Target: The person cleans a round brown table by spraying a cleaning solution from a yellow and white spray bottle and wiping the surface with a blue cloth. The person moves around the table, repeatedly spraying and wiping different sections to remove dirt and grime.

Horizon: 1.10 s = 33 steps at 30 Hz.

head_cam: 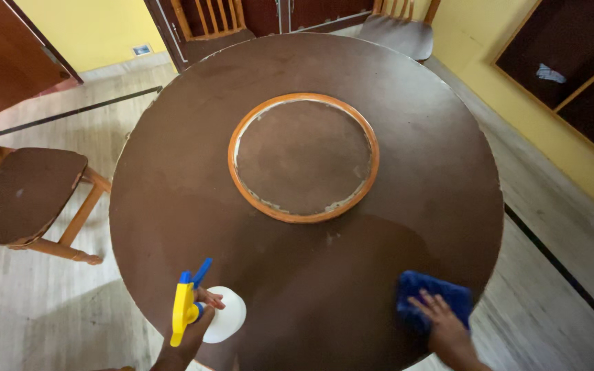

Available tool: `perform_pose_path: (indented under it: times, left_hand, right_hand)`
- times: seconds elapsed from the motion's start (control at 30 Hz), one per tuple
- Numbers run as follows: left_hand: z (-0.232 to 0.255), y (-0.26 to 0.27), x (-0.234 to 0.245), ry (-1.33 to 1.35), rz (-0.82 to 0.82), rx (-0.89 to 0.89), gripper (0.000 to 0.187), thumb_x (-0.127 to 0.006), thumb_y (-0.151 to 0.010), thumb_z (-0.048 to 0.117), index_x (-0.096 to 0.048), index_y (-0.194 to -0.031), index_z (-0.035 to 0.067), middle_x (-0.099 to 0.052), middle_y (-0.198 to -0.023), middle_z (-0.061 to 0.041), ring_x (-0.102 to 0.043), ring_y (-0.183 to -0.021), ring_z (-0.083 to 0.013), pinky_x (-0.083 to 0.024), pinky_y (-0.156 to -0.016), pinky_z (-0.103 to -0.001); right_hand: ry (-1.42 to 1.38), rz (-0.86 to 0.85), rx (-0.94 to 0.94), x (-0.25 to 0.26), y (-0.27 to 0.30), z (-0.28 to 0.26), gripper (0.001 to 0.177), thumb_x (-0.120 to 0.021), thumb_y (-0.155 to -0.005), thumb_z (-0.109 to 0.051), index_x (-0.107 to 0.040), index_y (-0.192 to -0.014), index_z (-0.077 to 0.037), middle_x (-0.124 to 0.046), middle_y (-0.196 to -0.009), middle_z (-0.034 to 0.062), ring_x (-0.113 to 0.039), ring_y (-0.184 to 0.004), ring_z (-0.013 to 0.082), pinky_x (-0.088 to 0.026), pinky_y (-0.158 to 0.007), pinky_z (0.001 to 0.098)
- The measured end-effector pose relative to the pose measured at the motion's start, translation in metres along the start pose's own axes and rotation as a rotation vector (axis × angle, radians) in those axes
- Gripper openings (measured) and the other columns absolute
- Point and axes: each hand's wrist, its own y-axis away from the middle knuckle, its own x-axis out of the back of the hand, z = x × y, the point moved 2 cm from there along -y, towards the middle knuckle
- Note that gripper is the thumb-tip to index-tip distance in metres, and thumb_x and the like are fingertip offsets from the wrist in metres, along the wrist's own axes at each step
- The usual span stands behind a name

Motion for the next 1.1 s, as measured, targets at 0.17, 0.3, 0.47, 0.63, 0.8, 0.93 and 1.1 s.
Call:
perform_pose_path:
  times: [0.17,0.3,0.47,0.63,0.8,0.93,1.1]
  left_hand:
    - [0.016,0.012,-0.004,-0.008,-0.038,0.006,0.015,-0.06,-0.086,-0.005,-0.058,-0.094,0.007,-0.074,-0.095,-0.012,-0.071,-0.112,-0.0274,-0.051,-0.105,-0.047]
    - [0.015,0.013,-0.007,0.049,-0.064,0.015,0.015,-0.062,-0.084,-0.007,-0.058,-0.093,0.004,-0.074,-0.095,-0.013,-0.07,-0.116,-0.0277,-0.049,-0.108,-0.046]
    - [0.019,0.016,-0.005,0.002,-0.046,0.002,0.013,-0.061,-0.085,-0.004,-0.058,-0.094,0.005,-0.074,-0.094,-0.011,-0.07,-0.112,-0.0261,-0.051,-0.103,-0.046]
    - [0.02,0.022,-0.007,0.036,-0.093,-0.073,0.016,-0.061,-0.086,-0.004,-0.059,-0.097,0.006,-0.073,-0.094,-0.011,-0.071,-0.11,-0.0262,-0.053,-0.103,-0.045]
    - [0.009,0.022,-0.001,0.04,-0.183,-0.097,0.016,-0.06,-0.086,-0.006,-0.058,-0.097,0.005,-0.071,-0.095,-0.011,-0.07,-0.111,-0.0262,-0.052,-0.103,-0.046]
    - [0.002,0.011,-0.001,0.029,-0.193,-0.13,0.015,-0.061,-0.086,-0.005,-0.059,-0.097,0.005,-0.07,-0.093,-0.011,-0.071,-0.104,-0.0266,-0.054,-0.102,-0.048]
    - [0.002,0.018,0.002,0.038,-0.21,-0.091,0.019,-0.061,-0.086,-0.001,-0.054,-0.1,0.01,-0.07,-0.094,-0.01,-0.071,-0.108,-0.0258,-0.051,-0.106,-0.046]
  right_hand:
    - [-0.048,0.051,-0.178,0.014,-0.038,0.03,0.085,-0.064,-0.078,0.0,-0.032,-0.154,-0.024,-0.015,-0.171,0.0015,-0.024,-0.154,0.0324,-0.033,-0.122,0.0416]
    - [0.122,-0.013,-0.177,0.011,-0.041,-0.023,0.083,-0.061,-0.086,-0.007,-0.028,-0.159,-0.029,-0.014,-0.17,0.0064,-0.024,-0.154,0.0333,-0.021,-0.128,0.0419]
    - [0.144,-0.189,-0.04,0.028,0.003,-0.12,0.092,-0.062,-0.084,-0.001,-0.024,-0.159,-0.039,-0.008,-0.171,0.0023,-0.014,-0.157,0.0329,-0.017,-0.129,0.0403]
    - [0.056,-0.23,0.019,0.03,0.042,-0.141,0.089,-0.057,-0.086,0.002,-0.031,-0.155,-0.048,-0.01,-0.171,-0.0078,-0.015,-0.158,0.0297,-0.032,-0.121,0.0459]
    - [-0.028,-0.09,0.031,0.005,0.039,-0.07,0.09,-0.053,-0.082,0.008,-0.042,-0.15,-0.049,-0.019,-0.17,-0.0074,-0.027,-0.155,0.0309,-0.036,-0.124,0.0416]
    - [-0.073,-0.159,-0.19,-0.001,0.008,-0.013,0.088,-0.054,-0.081,0.011,-0.038,-0.152,-0.038,-0.01,-0.172,-0.0067,-0.019,-0.155,0.0324,-0.028,-0.124,0.0447]
    - [-0.239,-0.124,-0.307,-0.016,0.019,-0.059,0.089,-0.055,-0.081,0.014,-0.046,-0.149,-0.042,-0.014,-0.172,-0.0083,-0.019,-0.157,0.0304,-0.022,-0.129,0.0409]
